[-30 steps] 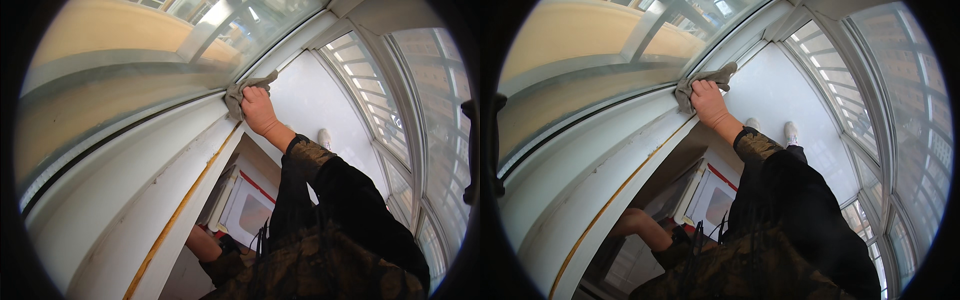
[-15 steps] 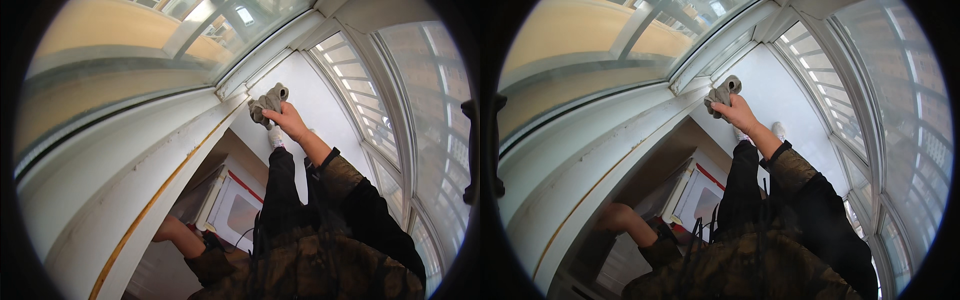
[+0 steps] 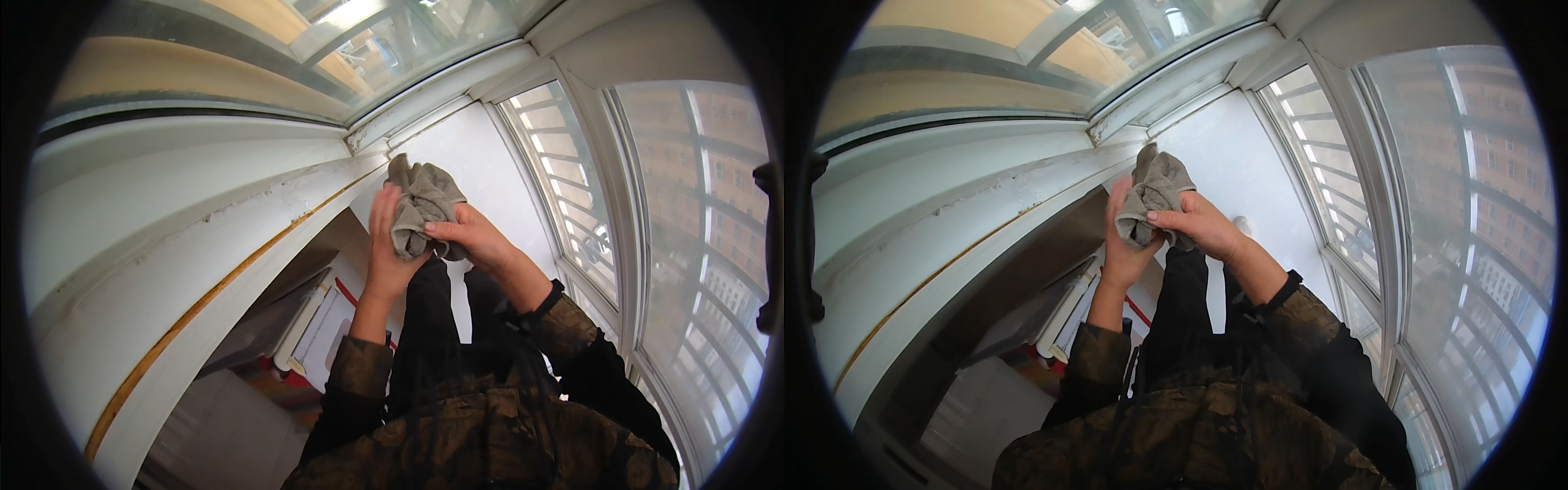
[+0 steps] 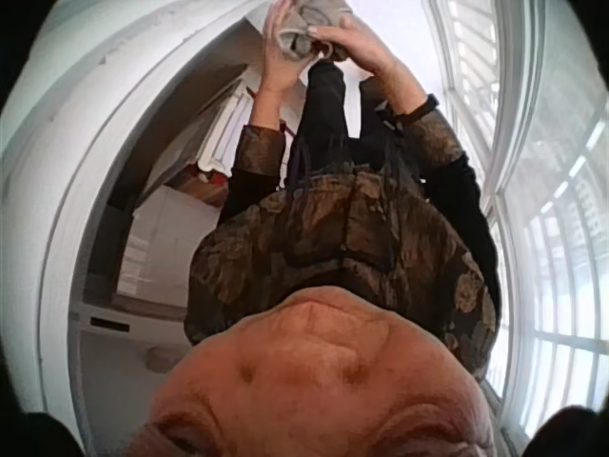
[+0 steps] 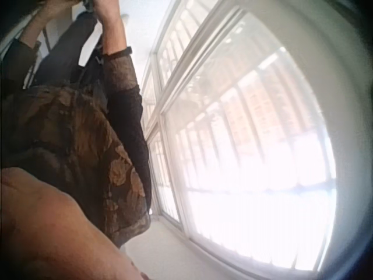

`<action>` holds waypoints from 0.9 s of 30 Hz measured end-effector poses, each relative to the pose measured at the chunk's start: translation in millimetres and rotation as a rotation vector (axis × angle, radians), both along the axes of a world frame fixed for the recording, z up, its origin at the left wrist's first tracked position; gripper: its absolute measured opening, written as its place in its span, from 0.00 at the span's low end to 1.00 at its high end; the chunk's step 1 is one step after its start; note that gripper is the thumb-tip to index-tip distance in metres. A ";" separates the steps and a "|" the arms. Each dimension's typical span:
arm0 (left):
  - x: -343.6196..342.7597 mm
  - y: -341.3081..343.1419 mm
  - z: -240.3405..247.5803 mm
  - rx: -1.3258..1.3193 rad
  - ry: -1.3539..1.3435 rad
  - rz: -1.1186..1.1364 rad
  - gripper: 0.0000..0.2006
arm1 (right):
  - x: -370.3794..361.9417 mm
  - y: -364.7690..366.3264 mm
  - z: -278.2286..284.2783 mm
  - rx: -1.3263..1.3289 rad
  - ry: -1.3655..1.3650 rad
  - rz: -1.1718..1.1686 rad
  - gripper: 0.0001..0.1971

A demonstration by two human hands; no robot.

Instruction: The person wipes the window frame and glass with a cloth, moving along the top and side edges of a large window. They repeatedly fold and reposition the cloth while cleaning different sections of the frame and pane.

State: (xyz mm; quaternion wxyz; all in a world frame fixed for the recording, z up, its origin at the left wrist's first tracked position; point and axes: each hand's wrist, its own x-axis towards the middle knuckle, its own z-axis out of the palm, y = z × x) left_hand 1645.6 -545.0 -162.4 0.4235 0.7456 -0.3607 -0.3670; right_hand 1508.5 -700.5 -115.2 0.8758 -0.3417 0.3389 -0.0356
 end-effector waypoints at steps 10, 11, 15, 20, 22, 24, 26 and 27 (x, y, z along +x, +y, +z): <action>12.0 -17.8 -46.6 -0.078 0.748 0.403 0.21 | 25.6 -79.9 -44.9 -0.485 0.251 -0.190 0.13; 11.9 -22.3 -48.1 -0.136 0.856 0.395 0.22 | 38.7 -81.9 -56.0 -0.391 0.185 -0.311 0.14; 8.7 -44.4 -53.2 -0.114 1.001 0.519 0.23 | 87.8 -82.0 -93.2 -0.653 0.195 -0.442 0.11; -0.7 -64.9 -61.4 -0.089 1.176 0.503 0.24 | 117.2 -81.3 -119.5 -1.490 0.498 -0.262 0.07; -3.6 -70.8 -66.1 -0.104 1.210 0.501 0.23 | 117.5 -82.5 -125.6 -1.613 0.422 -0.230 0.09; -3.8 -74.4 -70.3 -0.112 1.208 0.491 0.23 | 117.1 -83.6 -131.0 -1.806 0.315 -0.165 0.10; -1.6 -76.7 -72.8 -0.124 1.199 0.480 0.22 | 120.0 -83.3 -136.1 -1.824 0.293 -0.142 0.08; -0.3 -76.8 -73.3 -0.131 1.193 0.482 0.22 | 122.8 -81.6 -138.3 -1.825 0.288 -0.141 0.07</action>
